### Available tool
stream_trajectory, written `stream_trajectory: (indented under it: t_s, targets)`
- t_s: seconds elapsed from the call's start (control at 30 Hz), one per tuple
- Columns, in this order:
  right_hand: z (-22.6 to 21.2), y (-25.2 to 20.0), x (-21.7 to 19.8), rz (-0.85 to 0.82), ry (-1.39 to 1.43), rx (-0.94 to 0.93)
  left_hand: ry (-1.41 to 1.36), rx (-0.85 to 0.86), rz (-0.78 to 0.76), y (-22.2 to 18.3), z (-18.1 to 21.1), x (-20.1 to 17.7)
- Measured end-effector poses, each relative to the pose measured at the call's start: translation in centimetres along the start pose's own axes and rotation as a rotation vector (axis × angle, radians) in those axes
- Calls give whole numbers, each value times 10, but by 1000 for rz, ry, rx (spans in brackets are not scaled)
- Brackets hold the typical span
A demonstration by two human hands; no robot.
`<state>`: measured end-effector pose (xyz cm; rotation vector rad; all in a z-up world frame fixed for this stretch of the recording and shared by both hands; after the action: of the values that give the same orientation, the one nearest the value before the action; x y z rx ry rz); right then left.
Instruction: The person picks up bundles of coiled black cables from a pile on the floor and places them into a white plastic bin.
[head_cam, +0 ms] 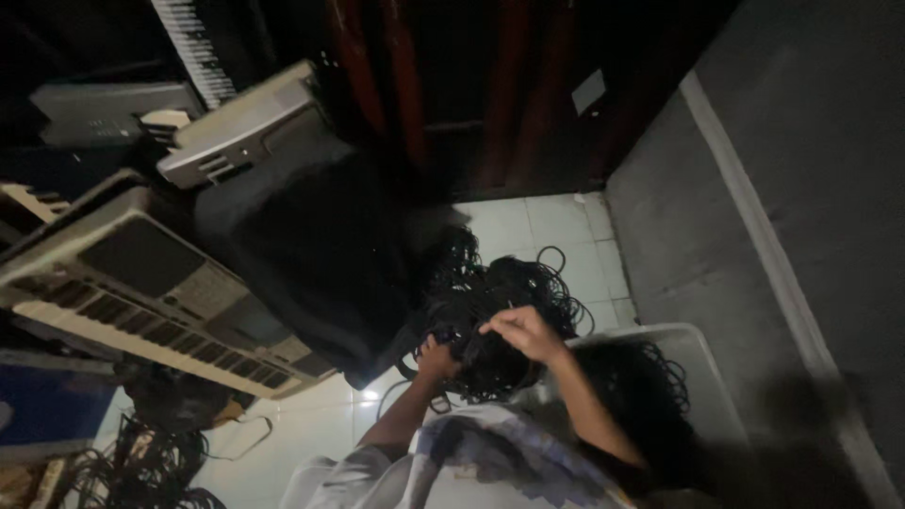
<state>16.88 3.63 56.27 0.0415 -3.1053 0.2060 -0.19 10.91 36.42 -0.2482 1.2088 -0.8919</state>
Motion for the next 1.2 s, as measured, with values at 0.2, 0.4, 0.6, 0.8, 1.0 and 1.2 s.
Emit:
stream_trajectory:
  t_s: [0.2,0.4,0.6,0.8,1.0,1.2]
  targets:
    - [-18,-29,-28,38,26,24,-478,147,163,8,48,-2]
    - [-9,-47,-46,116,6,10,-831,46,243,16,66,2]
    - [18,-52,-71,283,25,48,-1529,-158,-390,21,94,49]
    - [67,-43,-75,345,86,41,-1557,-67,-519,16,113,53]
    - [85,-36,-77,378,53,48,-1298,173,-284,12,112,43]
    - [97,-42,-76,440,108,166,-1321,417,-176,9,115,15]
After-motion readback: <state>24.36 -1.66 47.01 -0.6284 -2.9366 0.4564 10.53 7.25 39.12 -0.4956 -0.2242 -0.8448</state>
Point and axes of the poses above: each hand's wrist, its own y-axis towards the middle knuckle, its own x-axis out of the palm, z = x × y, the point moved 9 cm from there along y, towards the middle knuckle, and after that the axes turned 2 degrees about -z, right-handed, at the moved point
